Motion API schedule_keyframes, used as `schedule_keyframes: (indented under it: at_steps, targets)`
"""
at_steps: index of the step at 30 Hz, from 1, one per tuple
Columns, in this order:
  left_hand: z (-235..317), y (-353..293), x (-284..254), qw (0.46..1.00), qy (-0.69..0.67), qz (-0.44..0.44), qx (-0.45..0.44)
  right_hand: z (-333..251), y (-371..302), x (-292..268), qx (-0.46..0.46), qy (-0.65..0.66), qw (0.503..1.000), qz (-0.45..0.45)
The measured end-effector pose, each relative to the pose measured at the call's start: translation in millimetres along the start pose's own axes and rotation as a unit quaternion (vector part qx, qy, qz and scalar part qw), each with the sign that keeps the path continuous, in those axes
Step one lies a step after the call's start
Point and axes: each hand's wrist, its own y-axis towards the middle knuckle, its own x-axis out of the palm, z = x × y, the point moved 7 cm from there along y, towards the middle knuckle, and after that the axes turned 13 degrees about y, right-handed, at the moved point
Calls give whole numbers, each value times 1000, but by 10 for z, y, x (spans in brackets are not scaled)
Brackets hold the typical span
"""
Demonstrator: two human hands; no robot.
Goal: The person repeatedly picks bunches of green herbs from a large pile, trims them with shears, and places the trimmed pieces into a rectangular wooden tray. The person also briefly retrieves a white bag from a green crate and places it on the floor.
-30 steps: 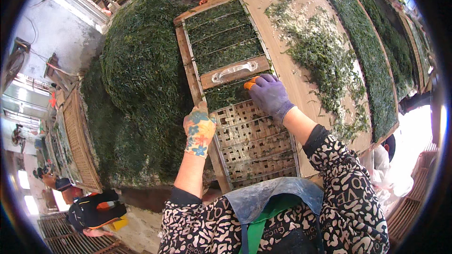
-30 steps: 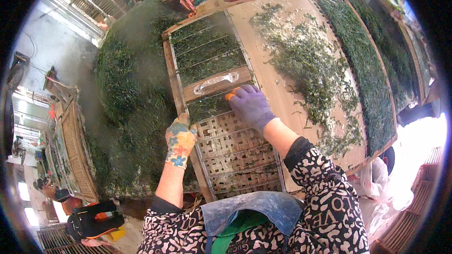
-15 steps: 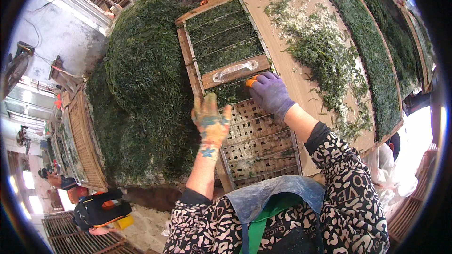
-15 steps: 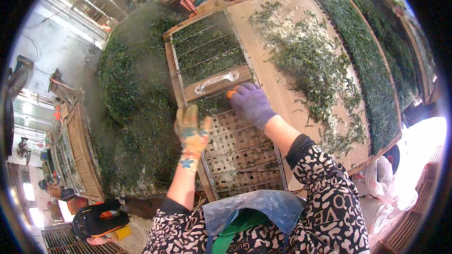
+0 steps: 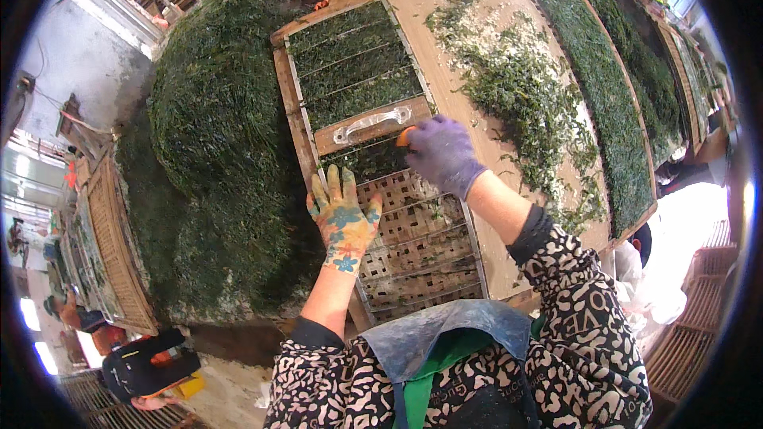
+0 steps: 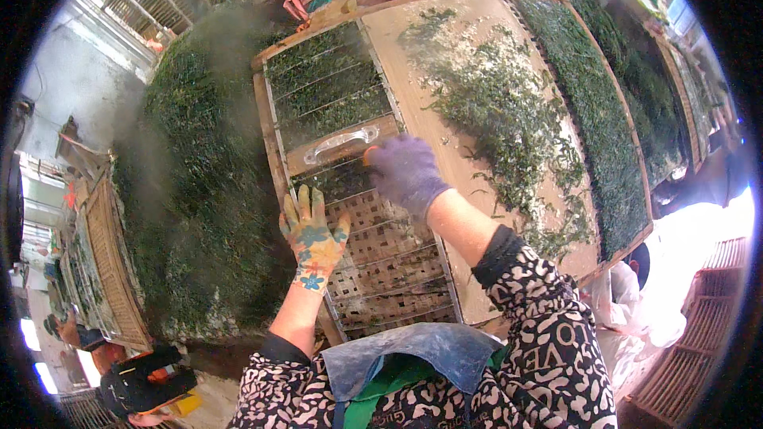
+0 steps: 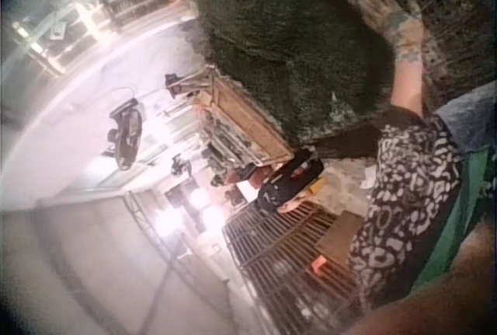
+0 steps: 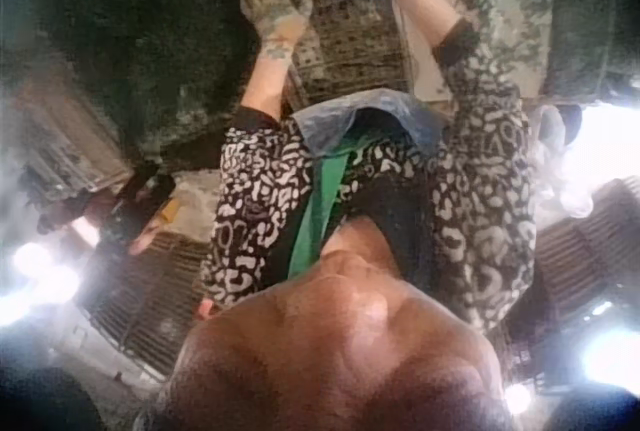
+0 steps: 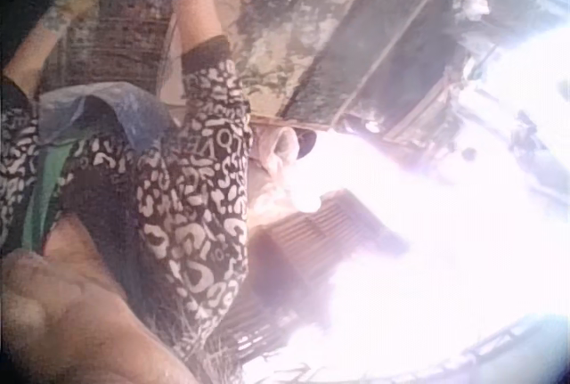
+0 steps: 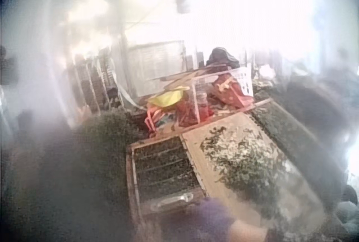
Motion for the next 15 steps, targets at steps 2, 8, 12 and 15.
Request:
schedule_keyframes:
  at_steps: [2,8,12,15]
  targets:
    - [-11,-3,38,1000,1,-19,-4,275,-5,-72,97,-50,991,-76]
    - [-38,-2,76,1000,0,-13,7,284,201,-332,144,-9,979,-144]
    - [-50,-25,-21,994,-62,94,7,144,585,-615,59,117,991,-41]
    - [-54,-53,-88,982,-96,160,15,-209,936,-129,-7,60,992,-108]
